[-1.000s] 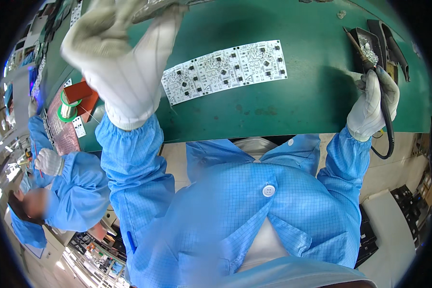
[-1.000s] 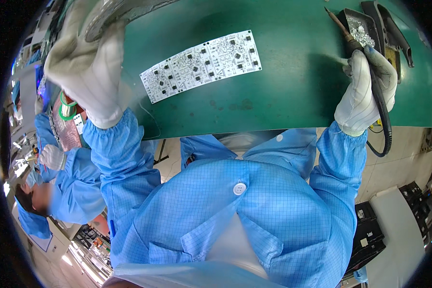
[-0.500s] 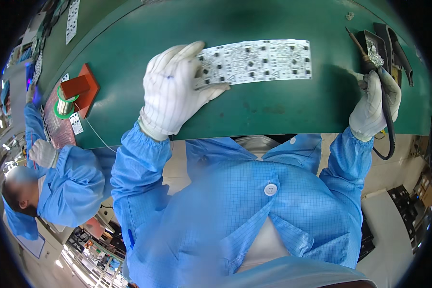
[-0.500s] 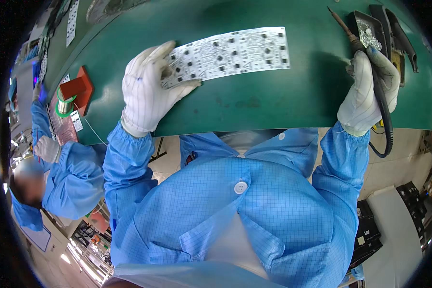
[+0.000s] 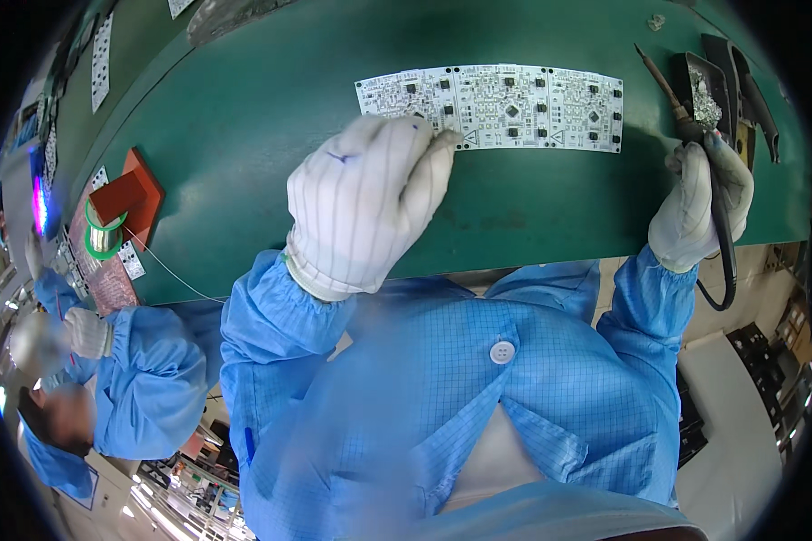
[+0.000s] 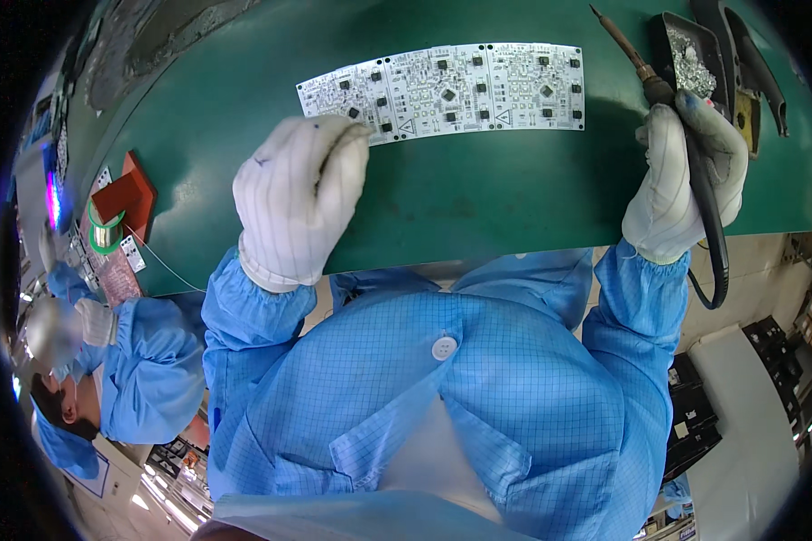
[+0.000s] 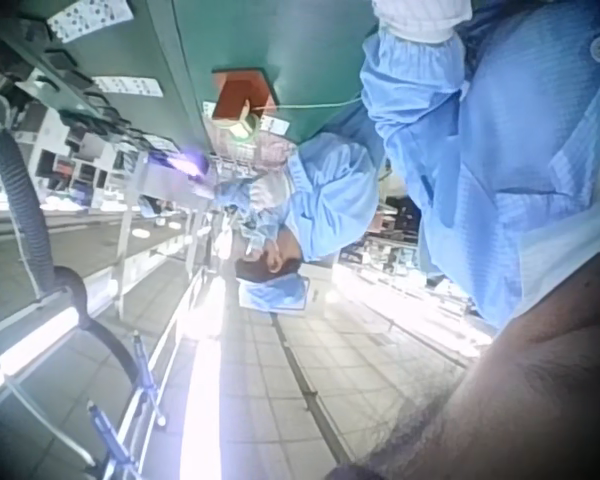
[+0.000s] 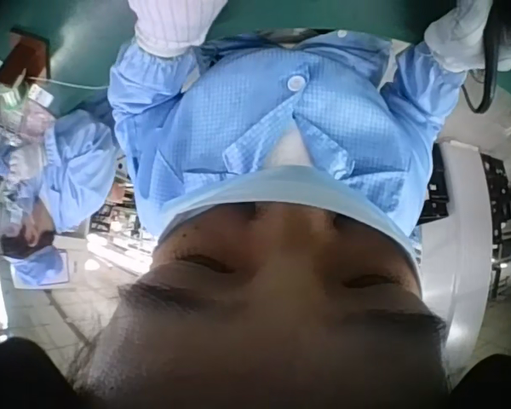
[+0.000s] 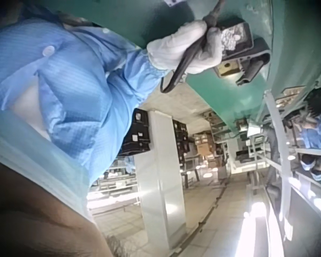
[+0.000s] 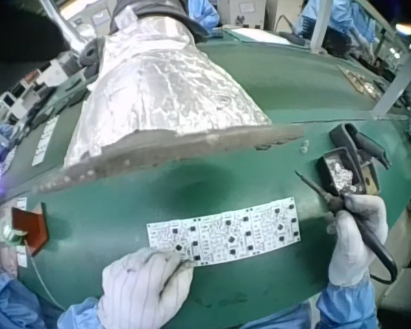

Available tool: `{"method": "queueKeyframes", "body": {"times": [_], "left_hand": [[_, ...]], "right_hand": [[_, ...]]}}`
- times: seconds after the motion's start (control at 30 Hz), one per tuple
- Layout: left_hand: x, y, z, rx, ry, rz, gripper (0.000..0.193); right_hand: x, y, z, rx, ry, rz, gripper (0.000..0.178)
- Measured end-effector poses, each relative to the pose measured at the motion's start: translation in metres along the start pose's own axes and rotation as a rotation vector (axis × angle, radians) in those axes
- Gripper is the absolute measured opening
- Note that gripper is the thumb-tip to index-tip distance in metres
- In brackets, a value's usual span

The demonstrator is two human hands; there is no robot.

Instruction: Soldering electronic components onto printed circuit boards and inspecting the finished work.

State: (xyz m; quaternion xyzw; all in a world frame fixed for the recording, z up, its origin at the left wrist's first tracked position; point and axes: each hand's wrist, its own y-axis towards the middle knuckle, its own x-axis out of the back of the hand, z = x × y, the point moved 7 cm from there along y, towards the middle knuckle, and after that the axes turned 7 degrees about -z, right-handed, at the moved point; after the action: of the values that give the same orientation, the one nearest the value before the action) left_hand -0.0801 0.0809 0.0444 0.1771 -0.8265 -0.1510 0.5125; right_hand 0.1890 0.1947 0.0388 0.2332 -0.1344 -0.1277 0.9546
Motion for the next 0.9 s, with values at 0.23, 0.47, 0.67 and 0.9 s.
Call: {"method": "queueKeyframes", "body": {"times": [0.23, 0.47, 0.67, 0.9], "left_hand": [[-0.003, 0.0, 0.001, -0.048, -0.048, -0.05, 0.019], [0.0, 0.005, 0.008, 0.007, 0.01, -0.03, 0.017], [0.016, 0.011, 0.025, 0.064, 0.14, -0.08, 0.009], [0.013, 0.007, 0.033, 0.136, 0.151, -0.048, 0.007]], "right_hand": [[0.003, 0.0, 0.002, -0.015, -0.059, -0.03, 0.022], [0.001, 0.001, 0.001, -0.01, -0.063, 0.025, 0.022], [-0.002, -0.002, 0.002, -0.002, -0.073, 0.06, 0.015], [-0.001, -0.001, -0.003, 0.018, -0.026, 0.087, 0.016]]}}
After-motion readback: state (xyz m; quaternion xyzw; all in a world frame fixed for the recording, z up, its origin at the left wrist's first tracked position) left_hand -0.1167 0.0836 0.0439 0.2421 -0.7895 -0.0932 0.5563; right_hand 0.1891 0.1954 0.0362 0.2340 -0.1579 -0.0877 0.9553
